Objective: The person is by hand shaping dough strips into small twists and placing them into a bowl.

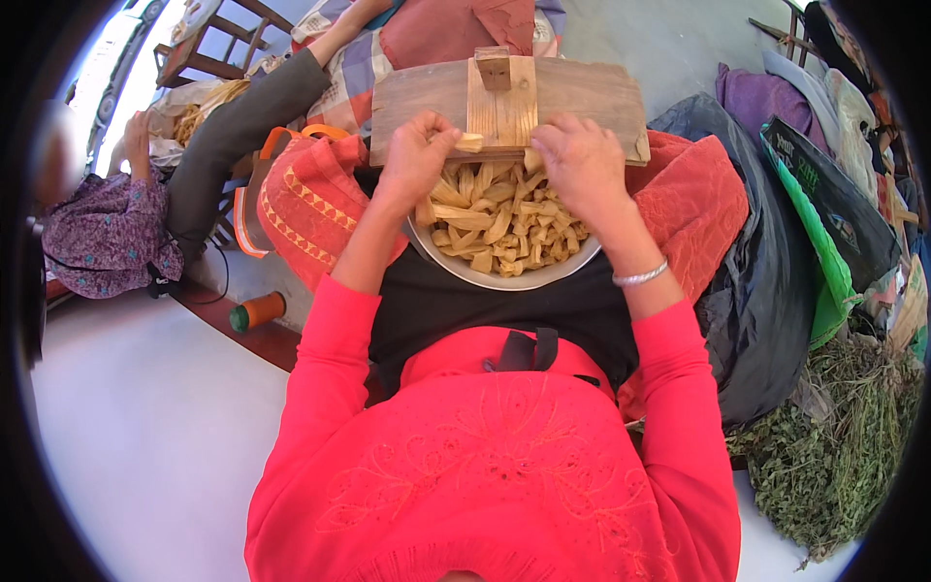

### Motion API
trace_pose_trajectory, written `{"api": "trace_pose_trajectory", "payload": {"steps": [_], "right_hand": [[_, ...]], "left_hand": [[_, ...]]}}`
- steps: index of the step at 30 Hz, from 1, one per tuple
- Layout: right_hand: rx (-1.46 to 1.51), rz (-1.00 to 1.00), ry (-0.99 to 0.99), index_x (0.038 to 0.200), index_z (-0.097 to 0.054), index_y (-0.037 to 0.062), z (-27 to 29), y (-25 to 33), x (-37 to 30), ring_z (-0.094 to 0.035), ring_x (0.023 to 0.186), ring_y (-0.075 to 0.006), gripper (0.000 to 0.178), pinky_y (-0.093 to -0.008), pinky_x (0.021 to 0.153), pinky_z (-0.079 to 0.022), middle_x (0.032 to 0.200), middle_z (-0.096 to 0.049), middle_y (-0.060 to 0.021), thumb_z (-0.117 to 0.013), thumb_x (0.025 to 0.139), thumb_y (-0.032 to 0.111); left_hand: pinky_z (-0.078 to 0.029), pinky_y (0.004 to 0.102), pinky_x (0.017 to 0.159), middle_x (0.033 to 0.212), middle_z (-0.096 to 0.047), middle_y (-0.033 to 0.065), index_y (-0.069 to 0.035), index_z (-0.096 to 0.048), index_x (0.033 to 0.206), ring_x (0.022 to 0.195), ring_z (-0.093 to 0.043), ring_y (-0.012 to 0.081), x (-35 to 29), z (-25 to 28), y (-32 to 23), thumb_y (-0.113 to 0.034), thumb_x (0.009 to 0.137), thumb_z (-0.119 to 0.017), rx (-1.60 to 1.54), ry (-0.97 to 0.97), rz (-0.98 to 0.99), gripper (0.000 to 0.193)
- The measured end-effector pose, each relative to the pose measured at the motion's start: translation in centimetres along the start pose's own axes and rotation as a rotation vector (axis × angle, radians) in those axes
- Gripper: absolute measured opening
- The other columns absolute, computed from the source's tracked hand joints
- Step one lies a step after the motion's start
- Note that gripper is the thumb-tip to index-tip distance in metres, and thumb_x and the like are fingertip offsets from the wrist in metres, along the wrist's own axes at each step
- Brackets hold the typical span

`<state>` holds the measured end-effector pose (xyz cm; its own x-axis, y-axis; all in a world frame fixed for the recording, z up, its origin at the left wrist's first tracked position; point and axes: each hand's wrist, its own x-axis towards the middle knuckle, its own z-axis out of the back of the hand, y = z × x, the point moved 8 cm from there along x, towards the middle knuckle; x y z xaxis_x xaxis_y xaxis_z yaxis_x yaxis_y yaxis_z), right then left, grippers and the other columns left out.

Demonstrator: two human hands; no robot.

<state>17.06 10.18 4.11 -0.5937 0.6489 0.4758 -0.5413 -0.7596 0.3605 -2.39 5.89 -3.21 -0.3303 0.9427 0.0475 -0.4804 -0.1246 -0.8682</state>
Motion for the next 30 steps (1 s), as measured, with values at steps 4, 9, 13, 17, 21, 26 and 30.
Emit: {"api": "trace_pose_trajectory", "payload": {"steps": [4,9,13,17,21,26,30], "right_hand": [[0.222,0.117,-0.261,0.080,-0.060,0.0086,3.4,5.7,0.1,-0.061,0.067,-0.0330,0.015,-0.0442,0.059,-0.047,0.078,-0.064,-0.0130,-0.065,0.082,0.022],[0.256,-0.074,-0.040,0.071,-0.057,0.0067,2.2,2.5,-1.6,-0.056,0.053,-0.0337,0.024,-0.0401,0.047,-0.042,0.059,-0.056,-0.0138,-0.064,0.087,0.023],[0.522,-0.080,0.124,0.071,-0.058,0.0040,4.0,5.4,-2.7,-0.057,0.056,-0.0315,0.024,-0.0386,0.049,-0.044,0.063,-0.056,-0.0134,-0.064,0.087,0.020],[1.056,0.185,0.205,0.078,-0.062,0.0046,7.0,12.2,-2.3,-0.058,0.059,-0.0264,0.014,-0.0352,0.051,-0.044,0.066,-0.057,-0.0093,-0.065,0.085,0.016],[1.510,0.246,0.581,0.089,-0.065,0.0030,8.6,15.4,-3.6,-0.058,0.062,-0.0173,0.013,-0.0290,0.055,-0.046,0.069,-0.060,-0.0055,-0.067,0.085,0.015],[1.170,-0.557,0.248,0.102,-0.069,0.0011,6.1,5.8,-3.1,-0.059,0.067,-0.0058,0.022,-0.0213,0.059,-0.047,0.074,-0.065,-0.0007,-0.068,0.085,0.014],[0.618,-0.340,-0.129,0.111,-0.068,0.0104,0.9,0.5,-2.9,-0.057,0.054,-0.0158,0.026,-0.0271,0.051,-0.044,0.065,-0.061,-0.0028,-0.062,0.086,0.013]], "left_hand": [[-0.044,0.0258,0.058,0.069,-0.060,0.0046,-0.002,-0.061,0.083,0.061,-0.054,0.0111,-4.0,-5.0,-3.5,-0.021,0.092,-0.057,-0.662,0.216,0.190,0.022],[-0.043,0.0323,0.054,0.066,-0.057,0.0081,-0.002,-0.058,0.082,0.057,-0.054,0.0173,-9.2,-5.2,-4.6,-0.025,0.095,-0.052,-0.473,0.547,0.207,0.027],[-0.042,0.0446,0.053,0.068,-0.055,0.0197,-0.003,-0.054,0.079,0.058,-0.055,0.0369,-11.4,2.1,-13.8,-0.027,0.093,-0.053,0.203,0.413,-0.190,0.027],[-0.036,0.0362,0.043,0.059,-0.054,0.0092,-0.004,-0.061,0.082,0.047,-0.052,0.0256,-14.4,7.7,-25.5,-0.018,0.085,-0.063,0.361,0.080,-0.727,0.015],[-0.041,0.0339,0.047,0.069,-0.061,0.0096,-0.001,-0.066,0.090,0.052,-0.057,0.0236,-12.6,6.8,-24.9,-0.024,0.088,-0.060,-0.181,0.444,-0.531,0.024],[-0.033,0.0200,0.051,0.074,-0.055,-0.0011,0.005,-0.060,0.111,0.062,-0.043,0.0039,-7.6,0.8,-15.9,-0.022,0.095,-0.048,-0.798,0.620,0.015,0.034],[-0.034,0.0177,0.060,0.086,-0.051,-0.0032,0.000,-0.049,0.122,0.072,-0.042,0.0021,-7.0,-6.0,-11.2,-0.013,0.090,-0.060,-0.907,0.524,0.135,0.037]]}}
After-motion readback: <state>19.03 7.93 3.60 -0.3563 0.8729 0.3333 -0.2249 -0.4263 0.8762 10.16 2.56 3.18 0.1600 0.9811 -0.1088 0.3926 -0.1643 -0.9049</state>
